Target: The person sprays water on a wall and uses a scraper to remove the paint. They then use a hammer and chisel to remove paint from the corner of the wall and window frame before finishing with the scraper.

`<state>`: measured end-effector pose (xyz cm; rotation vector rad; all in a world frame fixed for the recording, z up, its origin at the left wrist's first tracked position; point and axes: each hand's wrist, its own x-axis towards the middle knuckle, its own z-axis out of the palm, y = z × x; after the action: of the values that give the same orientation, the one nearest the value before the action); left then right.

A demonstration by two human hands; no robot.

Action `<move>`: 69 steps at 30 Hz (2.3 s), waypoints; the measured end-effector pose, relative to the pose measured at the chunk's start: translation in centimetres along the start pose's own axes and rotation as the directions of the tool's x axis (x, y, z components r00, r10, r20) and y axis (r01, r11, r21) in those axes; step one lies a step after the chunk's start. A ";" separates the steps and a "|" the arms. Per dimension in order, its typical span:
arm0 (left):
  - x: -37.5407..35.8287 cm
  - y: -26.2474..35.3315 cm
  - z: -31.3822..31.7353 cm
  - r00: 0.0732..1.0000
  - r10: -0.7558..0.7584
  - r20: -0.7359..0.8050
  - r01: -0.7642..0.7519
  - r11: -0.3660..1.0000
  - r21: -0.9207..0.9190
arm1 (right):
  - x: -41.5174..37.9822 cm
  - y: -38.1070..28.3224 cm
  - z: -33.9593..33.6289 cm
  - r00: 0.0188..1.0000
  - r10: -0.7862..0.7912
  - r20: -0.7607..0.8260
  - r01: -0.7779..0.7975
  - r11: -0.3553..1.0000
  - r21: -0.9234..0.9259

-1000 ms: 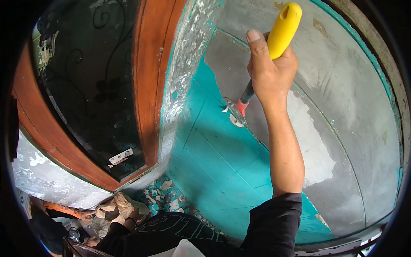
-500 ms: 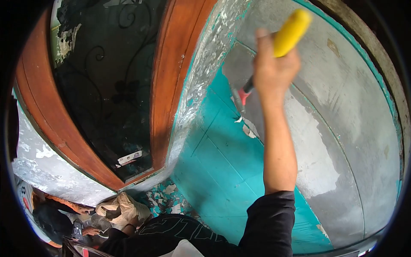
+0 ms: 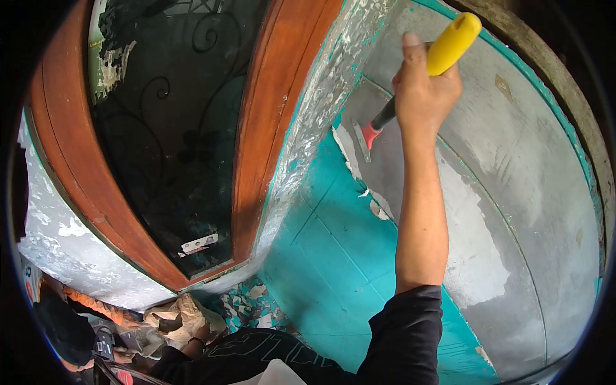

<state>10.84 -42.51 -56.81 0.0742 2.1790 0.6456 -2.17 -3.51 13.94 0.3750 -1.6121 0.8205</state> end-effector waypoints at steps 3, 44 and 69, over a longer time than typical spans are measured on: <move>0.0 -0.3 0.2 0.999 -0.042 0.019 0.040 0.994 0.103 | -1.0 1.8 1.2 0.996 0.057 -0.065 -0.059 0.998 -0.028; -1.0 0.1 1.2 0.997 -0.077 0.003 0.077 0.997 0.027 | 5.9 0.3 6.3 0.995 -0.034 0.093 0.067 0.919 -0.388; -0.9 0.0 1.9 1.000 -0.025 -0.005 0.025 0.998 0.055 | 1.7 4.0 4.6 0.976 0.143 0.167 -0.128 0.987 -0.099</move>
<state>12.82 -41.92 -57.16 0.0744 2.1990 0.5722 -8.42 -3.55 14.24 0.2821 -1.8465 0.8343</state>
